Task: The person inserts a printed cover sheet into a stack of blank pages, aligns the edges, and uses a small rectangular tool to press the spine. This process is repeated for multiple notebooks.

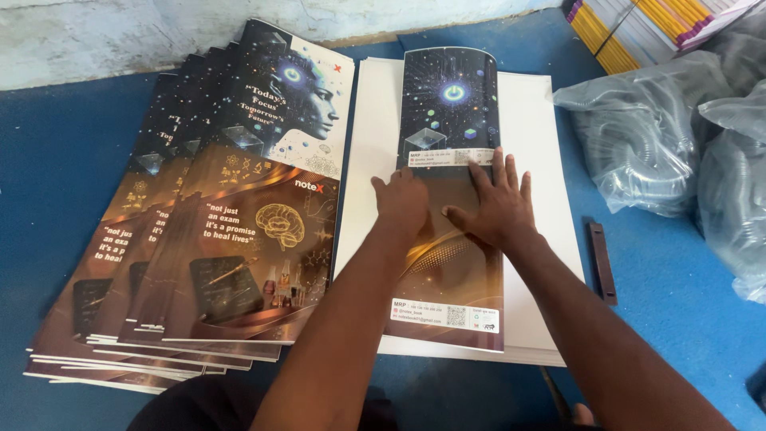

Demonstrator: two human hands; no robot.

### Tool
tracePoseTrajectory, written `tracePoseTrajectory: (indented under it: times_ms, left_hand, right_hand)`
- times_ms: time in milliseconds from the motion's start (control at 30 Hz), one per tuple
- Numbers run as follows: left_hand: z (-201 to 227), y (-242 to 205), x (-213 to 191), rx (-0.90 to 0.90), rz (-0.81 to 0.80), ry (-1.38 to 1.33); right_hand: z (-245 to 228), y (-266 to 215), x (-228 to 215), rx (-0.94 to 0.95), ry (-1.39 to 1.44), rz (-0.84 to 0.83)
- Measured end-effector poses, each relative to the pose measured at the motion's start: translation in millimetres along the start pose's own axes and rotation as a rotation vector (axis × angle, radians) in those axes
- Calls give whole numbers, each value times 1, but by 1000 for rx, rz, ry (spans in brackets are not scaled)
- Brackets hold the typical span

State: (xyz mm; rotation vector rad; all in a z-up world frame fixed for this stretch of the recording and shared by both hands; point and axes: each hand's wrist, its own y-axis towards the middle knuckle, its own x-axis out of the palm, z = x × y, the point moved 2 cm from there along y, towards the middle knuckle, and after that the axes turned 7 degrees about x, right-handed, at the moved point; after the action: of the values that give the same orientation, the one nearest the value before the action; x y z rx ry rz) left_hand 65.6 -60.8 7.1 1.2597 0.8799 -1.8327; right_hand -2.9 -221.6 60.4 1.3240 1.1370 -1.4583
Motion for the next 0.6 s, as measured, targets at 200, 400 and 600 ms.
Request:
tracePoseTrajectory:
  times_ms: [200, 400, 600]
  left_hand:
    - [11, 2, -32, -43, -236, -36]
    - [25, -7, -47, -42, -351, 31]
    - [29, -8, -38, -45, -282, 93]
  right_hand:
    - [12, 13, 23, -72, 24, 5]
    - [20, 20, 32, -71, -40, -53]
    - [20, 20, 41, -47, -37, -126]
